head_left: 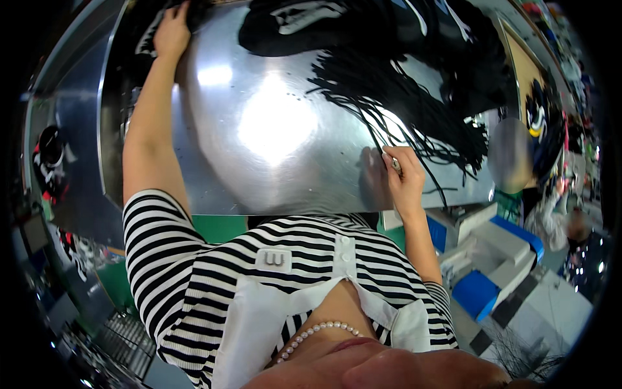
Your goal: The person laces a shoe on a workstation, pulling laces through eyelets and checking the fit by lifting the shoe.
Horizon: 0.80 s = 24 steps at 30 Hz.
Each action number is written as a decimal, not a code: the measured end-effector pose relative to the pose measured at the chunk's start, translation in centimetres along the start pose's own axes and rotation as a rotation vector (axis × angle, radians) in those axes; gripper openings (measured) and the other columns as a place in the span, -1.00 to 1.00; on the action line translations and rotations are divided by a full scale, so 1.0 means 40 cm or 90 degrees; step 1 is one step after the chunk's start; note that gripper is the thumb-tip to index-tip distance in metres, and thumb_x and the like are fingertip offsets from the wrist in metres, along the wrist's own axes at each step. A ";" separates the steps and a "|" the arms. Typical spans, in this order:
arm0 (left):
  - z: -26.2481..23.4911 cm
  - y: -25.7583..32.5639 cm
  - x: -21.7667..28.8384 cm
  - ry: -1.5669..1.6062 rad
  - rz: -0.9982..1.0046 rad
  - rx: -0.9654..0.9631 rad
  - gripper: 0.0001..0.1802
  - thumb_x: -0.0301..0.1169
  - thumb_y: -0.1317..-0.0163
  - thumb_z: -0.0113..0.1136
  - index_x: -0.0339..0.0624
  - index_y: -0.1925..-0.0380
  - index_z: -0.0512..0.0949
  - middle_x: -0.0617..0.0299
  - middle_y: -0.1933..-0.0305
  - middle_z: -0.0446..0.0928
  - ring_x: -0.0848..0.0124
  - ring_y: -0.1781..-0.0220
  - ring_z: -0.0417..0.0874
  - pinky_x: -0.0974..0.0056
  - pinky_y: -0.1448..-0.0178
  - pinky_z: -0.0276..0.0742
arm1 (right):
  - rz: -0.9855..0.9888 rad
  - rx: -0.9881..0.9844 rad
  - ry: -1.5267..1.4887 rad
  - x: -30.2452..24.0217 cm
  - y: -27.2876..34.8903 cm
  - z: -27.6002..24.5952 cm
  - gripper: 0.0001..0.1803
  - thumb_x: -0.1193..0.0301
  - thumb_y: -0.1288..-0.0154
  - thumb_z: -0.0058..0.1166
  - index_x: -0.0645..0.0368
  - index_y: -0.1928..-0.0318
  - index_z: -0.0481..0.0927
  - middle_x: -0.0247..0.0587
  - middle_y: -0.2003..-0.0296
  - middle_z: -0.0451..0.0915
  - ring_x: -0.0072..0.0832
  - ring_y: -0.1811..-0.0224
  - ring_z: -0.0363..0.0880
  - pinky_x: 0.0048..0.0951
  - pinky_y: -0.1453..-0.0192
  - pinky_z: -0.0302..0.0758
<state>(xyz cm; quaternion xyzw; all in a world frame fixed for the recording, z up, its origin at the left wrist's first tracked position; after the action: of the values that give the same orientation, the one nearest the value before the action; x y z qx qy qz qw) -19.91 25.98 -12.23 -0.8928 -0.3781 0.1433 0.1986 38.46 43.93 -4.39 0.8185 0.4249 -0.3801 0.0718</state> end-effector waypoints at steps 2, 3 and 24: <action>0.060 -0.002 -0.061 0.068 -0.016 0.026 -0.39 -0.34 -0.29 0.05 0.18 -0.39 0.34 -0.06 -0.30 0.41 -0.04 -0.24 0.52 0.01 -0.24 0.51 | -0.021 0.027 0.030 0.033 0.031 -0.033 -0.79 0.62 -0.22 0.21 0.20 0.12 0.67 -0.17 0.27 0.61 -0.31 0.35 0.63 -0.45 0.29 0.54; 0.011 0.014 -0.031 0.124 0.049 0.065 -0.40 -0.19 -0.33 0.12 0.15 -0.39 0.34 -0.07 -0.29 0.42 0.00 -0.27 0.50 0.02 -0.25 0.49 | 0.005 0.025 0.031 0.045 0.044 -0.048 -0.75 0.66 -0.17 0.20 0.19 0.11 0.67 -0.16 0.27 0.61 -0.31 0.35 0.63 -0.46 0.29 0.55; -0.539 0.205 0.275 0.378 -0.019 0.373 -0.81 -0.42 -0.25 0.33 -0.13 0.13 0.72 0.21 0.14 0.69 0.36 0.15 0.68 0.32 0.01 0.54 | 0.225 -0.159 -0.485 0.045 -0.144 -0.056 -0.89 0.45 -0.39 0.10 0.21 0.14 0.59 -0.38 0.40 0.63 -0.80 0.55 0.30 -0.70 0.48 0.18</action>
<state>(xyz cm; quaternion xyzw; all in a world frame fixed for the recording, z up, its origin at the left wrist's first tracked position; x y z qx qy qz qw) 1.33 23.50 1.79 -0.7954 -0.2604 -0.0218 0.5468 36.04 49.69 -2.88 0.6649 0.2639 -0.5824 0.3861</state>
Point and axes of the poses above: each hand's wrist, its own y-axis away from the middle knuckle, its own z-axis out of the palm, x = y × z, the point moved 3 cm from there along -y, towards the middle knuckle
